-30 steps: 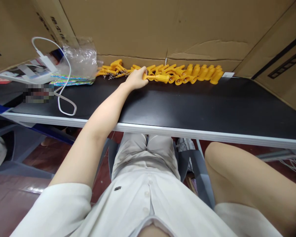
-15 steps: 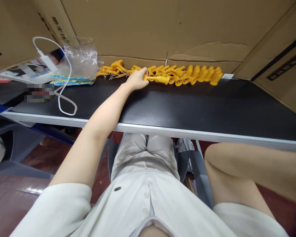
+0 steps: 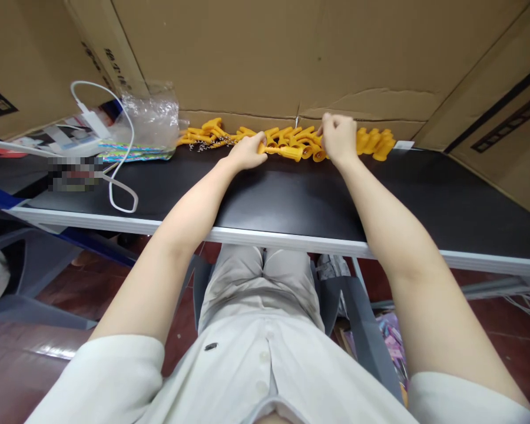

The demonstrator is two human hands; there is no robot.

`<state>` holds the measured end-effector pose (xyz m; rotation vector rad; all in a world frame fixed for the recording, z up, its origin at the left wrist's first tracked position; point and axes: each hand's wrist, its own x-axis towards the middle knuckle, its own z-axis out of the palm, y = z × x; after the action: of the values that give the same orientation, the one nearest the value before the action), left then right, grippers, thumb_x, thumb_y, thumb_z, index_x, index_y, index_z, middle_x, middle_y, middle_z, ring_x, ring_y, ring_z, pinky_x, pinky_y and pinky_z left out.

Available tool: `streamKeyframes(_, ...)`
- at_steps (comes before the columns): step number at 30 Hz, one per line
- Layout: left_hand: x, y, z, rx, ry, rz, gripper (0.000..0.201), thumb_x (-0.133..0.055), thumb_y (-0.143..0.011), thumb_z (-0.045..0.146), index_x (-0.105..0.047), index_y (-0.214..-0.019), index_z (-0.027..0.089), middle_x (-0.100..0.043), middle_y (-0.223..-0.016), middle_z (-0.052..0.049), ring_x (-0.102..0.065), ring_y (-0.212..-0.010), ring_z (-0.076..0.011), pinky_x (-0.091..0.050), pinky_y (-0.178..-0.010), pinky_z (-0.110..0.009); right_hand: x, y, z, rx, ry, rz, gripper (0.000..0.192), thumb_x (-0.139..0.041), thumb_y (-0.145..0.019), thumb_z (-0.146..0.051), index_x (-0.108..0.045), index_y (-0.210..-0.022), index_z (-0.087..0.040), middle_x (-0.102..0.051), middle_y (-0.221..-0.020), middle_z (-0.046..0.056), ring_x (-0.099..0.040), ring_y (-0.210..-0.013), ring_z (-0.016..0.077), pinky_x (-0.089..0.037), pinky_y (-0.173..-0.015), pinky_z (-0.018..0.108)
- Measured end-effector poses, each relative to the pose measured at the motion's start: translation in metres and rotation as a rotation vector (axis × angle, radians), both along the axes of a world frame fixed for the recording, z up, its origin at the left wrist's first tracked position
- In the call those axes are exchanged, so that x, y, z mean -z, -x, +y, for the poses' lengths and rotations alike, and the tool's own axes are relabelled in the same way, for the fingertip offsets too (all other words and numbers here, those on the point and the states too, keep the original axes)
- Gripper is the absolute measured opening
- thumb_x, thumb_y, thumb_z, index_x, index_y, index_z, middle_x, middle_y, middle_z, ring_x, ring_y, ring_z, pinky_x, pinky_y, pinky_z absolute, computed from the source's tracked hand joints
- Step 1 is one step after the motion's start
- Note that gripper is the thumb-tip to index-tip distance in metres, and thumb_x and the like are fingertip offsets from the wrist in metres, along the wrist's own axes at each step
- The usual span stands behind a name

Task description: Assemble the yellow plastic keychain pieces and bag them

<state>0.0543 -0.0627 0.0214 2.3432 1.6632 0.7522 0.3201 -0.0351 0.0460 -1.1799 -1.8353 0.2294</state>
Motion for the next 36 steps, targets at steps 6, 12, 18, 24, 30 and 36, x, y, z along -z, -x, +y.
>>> streamKeyframes(6,0.001,-0.001,0.002,0.032,-0.018,0.039,0.045,-0.069,-0.083,0.022,-0.069,-0.129,0.021,-0.076,-0.114,-0.012,-0.072,-0.122,-0.037,-0.056,-0.115,-0.049,0.023,0.007,-0.015,0.092,0.22,-0.099,0.044,-0.055,-0.119,-0.034,-0.061,-0.078,-0.02,-0.056,-0.062,0.003,-0.068,-0.072,0.0205,-0.06,-0.082,0.033)
streamKeyframes(12,-0.001,-0.002,-0.001,-0.002,-0.012,0.082,0.044,-0.066,-0.085,0.023,-0.068,-0.129,0.02,-0.076,-0.115,-0.013,-0.074,-0.119,-0.0362,-0.058,-0.11,-0.047,0.013,0.024,-0.04,0.057,0.518,-0.061,0.04,-0.051,-0.121,-0.033,-0.052,-0.083,-0.021,-0.054,-0.056,0.0,-0.045,-0.042,0.0116,-0.036,-0.042,0.021)
streamKeyframes(18,-0.001,-0.002,-0.002,-0.008,-0.017,0.095,0.043,-0.066,-0.084,0.023,-0.07,-0.126,0.02,-0.078,-0.115,-0.013,-0.074,-0.115,-0.036,-0.058,-0.109,-0.048,0.01,0.026,-0.05,0.049,0.609,0.006,0.03,-0.067,-0.115,-0.031,-0.056,-0.09,-0.021,-0.052,-0.056,-0.002,-0.04,-0.038,0.0094,-0.028,-0.035,0.019)
streamKeyframes(24,-0.002,-0.002,-0.003,0.007,-0.003,0.074,0.045,-0.066,-0.083,0.025,-0.069,-0.127,0.021,-0.077,-0.114,-0.012,-0.073,-0.116,-0.0354,-0.057,-0.11,-0.047,0.01,0.022,-0.05,-0.015,0.647,0.101,0.028,-0.063,-0.118,-0.029,-0.058,-0.092,-0.019,-0.049,-0.051,-0.005,-0.035,-0.035,0.0069,-0.024,-0.033,0.017)
streamKeyframes(30,-0.004,-0.002,-0.006,-0.003,0.009,0.065,0.044,-0.066,-0.083,0.024,-0.069,-0.128,0.022,-0.077,-0.116,-0.011,-0.073,-0.117,-0.0347,-0.056,-0.112,-0.047,0.008,0.023,-0.053,-0.031,0.648,0.12,0.024,-0.063,-0.117,-0.026,-0.06,-0.095,-0.018,-0.049,-0.049,-0.005,-0.034,-0.034,0.0068,-0.024,-0.032,0.016)
streamKeyframes(36,-0.001,0.0,-0.001,-0.001,-0.002,0.036,0.044,-0.067,-0.082,0.024,-0.068,-0.125,0.024,-0.076,-0.106,-0.009,-0.074,-0.108,-0.0335,-0.058,-0.106,-0.046,0.006,0.019,-0.053,-0.099,0.684,0.182,0.043,-0.094,-0.097,-0.041,-0.056,-0.096,-0.02,-0.048,-0.05,-0.008,-0.03,-0.034,0.0039,-0.02,-0.031,0.015)
